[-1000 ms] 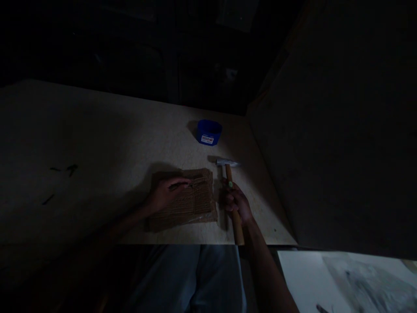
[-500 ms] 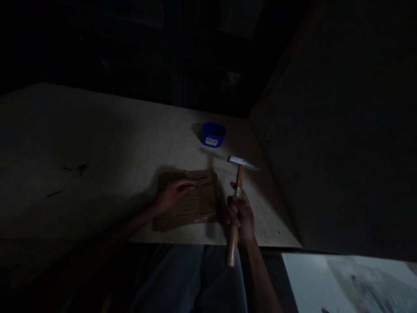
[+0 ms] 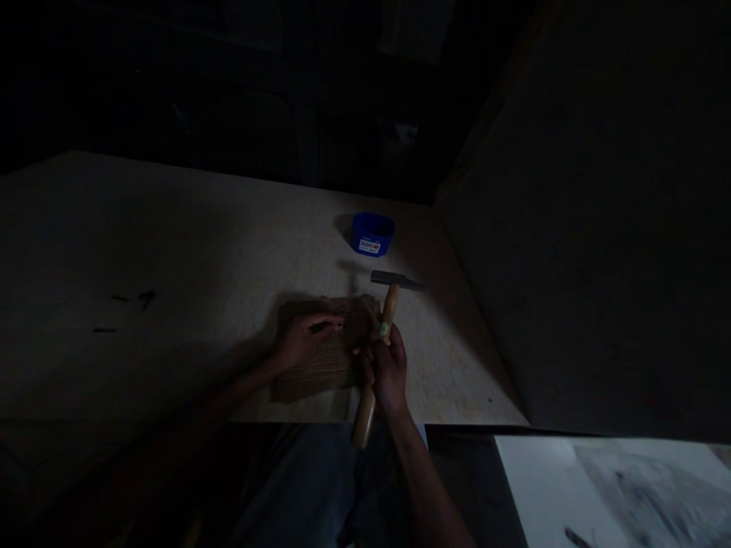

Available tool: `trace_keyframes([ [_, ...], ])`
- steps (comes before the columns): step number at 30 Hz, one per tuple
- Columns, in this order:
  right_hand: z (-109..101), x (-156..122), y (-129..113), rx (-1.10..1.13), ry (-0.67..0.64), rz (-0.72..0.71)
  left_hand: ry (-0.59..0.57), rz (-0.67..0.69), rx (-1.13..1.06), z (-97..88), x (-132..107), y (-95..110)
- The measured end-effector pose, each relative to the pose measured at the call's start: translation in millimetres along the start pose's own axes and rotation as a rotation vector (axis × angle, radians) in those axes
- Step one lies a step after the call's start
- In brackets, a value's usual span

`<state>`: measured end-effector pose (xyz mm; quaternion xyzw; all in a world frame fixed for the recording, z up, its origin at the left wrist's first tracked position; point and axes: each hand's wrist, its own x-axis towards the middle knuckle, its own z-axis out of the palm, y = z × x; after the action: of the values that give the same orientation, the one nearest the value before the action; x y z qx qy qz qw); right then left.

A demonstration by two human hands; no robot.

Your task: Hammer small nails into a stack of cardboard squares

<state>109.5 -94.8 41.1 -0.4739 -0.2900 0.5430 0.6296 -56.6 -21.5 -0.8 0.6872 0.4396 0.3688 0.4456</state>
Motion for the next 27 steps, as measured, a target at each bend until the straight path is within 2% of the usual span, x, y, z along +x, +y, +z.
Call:
trace_keyframes([
  [6,-9,2,10,0.040,0.059,-0.057,0.013,0.030,0.062,0.9,0,-6],
  [10,-11,3,13,0.062,0.081,-0.041,0.040,0.039,0.052,1.6,1,-8],
  [18,-11,3,13,0.052,0.067,-0.007,0.043,0.100,0.084,-0.3,1,-10],
  [27,-10,3,13,0.006,0.066,-0.038,0.033,0.145,0.133,2.3,1,-6],
])
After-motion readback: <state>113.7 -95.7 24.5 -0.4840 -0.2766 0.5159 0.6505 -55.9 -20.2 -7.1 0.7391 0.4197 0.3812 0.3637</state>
